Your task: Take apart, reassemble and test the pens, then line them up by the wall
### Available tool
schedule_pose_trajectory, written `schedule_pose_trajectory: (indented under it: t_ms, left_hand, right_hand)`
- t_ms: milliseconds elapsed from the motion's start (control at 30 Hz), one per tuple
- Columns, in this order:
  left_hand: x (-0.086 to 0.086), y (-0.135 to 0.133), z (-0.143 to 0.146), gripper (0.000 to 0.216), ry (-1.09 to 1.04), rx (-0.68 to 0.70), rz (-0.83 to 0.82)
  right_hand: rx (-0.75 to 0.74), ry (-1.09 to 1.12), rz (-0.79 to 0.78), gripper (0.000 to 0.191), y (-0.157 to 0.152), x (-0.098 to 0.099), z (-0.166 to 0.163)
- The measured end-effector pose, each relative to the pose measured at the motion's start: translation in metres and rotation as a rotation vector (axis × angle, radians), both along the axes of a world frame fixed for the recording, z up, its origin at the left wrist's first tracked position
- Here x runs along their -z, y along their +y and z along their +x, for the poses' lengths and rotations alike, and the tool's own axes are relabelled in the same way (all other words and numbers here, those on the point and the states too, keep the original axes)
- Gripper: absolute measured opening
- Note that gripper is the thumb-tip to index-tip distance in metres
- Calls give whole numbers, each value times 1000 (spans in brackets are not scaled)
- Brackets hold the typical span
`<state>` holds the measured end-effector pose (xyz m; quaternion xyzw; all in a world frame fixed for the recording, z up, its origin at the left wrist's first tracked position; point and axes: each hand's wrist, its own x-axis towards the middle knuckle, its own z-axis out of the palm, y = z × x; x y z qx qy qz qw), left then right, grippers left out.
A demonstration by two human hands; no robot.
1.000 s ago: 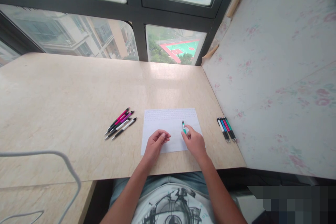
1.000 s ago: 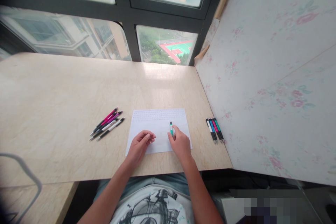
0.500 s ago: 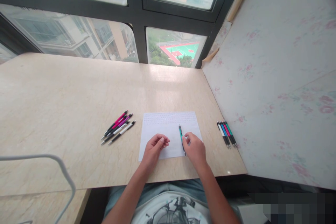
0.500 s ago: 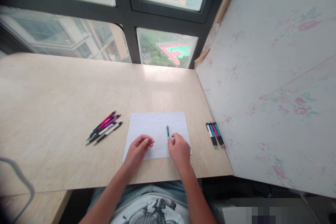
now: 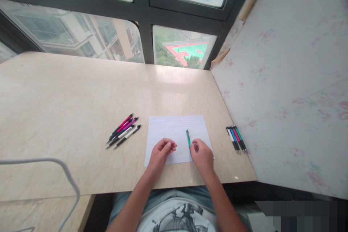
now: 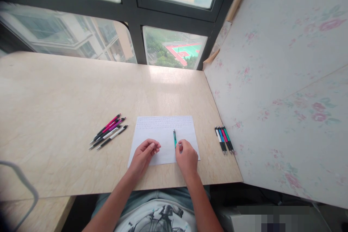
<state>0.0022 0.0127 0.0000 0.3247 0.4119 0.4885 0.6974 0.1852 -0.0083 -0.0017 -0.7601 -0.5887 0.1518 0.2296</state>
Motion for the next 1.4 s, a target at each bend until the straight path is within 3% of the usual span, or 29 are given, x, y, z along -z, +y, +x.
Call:
schedule_pose_trajectory:
  t_ms: [400, 800, 1067, 1233, 1400]
  left_hand:
    - [-2, 1, 1, 17, 14, 1, 5]
    - [-1, 1, 0, 16, 4, -10, 3]
    - [-2, 2, 0, 15, -2, -22, -26]
    - [-4, 3, 1, 17, -6, -30, -29]
    - [-6, 2, 2, 16, -11, -35, -30]
  right_hand:
    - [-8, -71, -10, 21, -3, -4, -7]
    - [-33, -238, -98, 13, 1, -12, -17]
    - [181, -214, -38, 13, -2, -13, 51]
    - [363, -301, -88, 14, -6, -14, 107]
    - [420, -338, -144, 16, -5, -15, 132]
